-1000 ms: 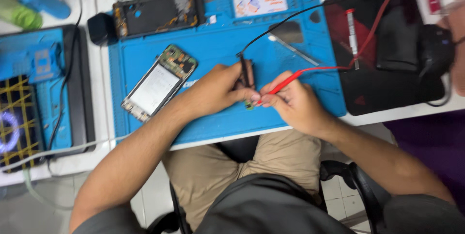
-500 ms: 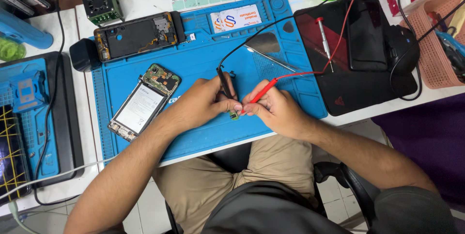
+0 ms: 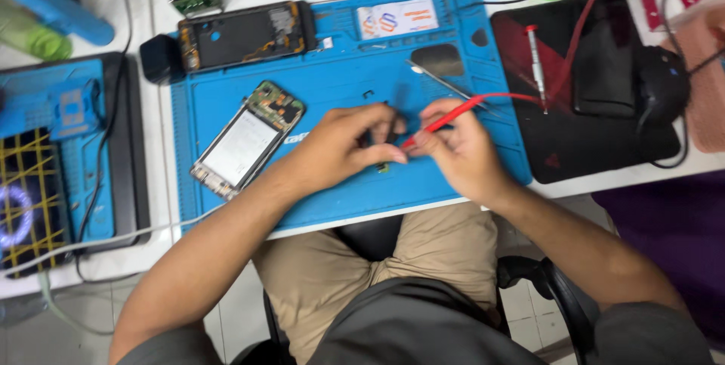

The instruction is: The person uses a multimeter to test the battery of a disassembled smartphone. They then use a screwdriver to remove a small circuit board from the phone and test it with the multimeter before placing it back on the workbench.

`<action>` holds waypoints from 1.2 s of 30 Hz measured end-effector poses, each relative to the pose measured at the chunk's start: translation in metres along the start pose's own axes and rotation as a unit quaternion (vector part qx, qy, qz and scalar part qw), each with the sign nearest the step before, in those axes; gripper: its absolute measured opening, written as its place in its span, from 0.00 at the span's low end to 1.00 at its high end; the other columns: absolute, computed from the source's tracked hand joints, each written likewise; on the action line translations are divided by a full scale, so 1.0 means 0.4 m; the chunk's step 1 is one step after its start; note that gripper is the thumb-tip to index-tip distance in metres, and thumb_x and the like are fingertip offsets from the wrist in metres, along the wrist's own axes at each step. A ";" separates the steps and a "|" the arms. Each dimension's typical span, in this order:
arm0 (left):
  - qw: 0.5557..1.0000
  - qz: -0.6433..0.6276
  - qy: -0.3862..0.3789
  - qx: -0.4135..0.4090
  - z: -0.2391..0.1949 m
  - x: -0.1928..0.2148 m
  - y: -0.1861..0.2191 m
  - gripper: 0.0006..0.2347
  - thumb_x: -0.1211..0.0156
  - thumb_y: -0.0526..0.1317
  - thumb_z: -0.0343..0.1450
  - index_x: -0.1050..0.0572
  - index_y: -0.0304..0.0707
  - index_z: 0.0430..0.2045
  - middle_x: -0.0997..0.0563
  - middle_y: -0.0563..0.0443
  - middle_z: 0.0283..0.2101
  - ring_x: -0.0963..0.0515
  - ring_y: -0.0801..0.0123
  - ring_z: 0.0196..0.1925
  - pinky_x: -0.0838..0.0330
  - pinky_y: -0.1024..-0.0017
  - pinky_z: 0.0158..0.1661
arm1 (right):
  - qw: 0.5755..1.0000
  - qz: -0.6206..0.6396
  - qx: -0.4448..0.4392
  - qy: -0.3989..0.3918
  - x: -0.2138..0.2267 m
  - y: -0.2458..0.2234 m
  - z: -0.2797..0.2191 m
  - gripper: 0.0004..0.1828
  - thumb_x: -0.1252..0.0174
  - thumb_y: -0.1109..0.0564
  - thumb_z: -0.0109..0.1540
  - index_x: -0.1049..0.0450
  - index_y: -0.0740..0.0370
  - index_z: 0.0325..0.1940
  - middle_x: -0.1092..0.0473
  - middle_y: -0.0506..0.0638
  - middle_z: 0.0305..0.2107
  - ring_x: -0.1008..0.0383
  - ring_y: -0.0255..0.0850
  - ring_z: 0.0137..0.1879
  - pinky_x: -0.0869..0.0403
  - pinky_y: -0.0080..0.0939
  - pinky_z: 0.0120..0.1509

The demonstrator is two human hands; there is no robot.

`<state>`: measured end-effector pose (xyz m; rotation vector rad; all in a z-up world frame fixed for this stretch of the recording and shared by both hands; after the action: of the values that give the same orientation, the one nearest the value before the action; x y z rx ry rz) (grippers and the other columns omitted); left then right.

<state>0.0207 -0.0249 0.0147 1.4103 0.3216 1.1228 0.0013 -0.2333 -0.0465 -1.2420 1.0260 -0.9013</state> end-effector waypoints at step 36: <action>0.983 -0.127 -0.071 0.116 0.009 0.018 -0.056 0.07 0.39 0.33 0.74 0.30 0.35 0.42 0.19 0.47 0.37 0.13 0.70 0.37 0.21 0.72 0.36 | 1.000 0.006 -0.006 -0.011 -0.011 0.010 -0.071 0.17 0.49 0.74 0.67 0.46 0.62 0.51 0.32 0.61 0.47 0.21 0.48 0.53 0.19 0.40 0.56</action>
<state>0.0366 -0.0167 -0.0011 1.5945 0.5268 0.7909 -0.0272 -0.2373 -0.0509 -1.2522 1.0227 -0.8717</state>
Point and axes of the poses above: each hand's wrist, its own z-axis towards the middle knuckle, its own x-axis out of the back of the hand, y = z × x, the point moved 4 cm from there along z, towards the middle knuckle
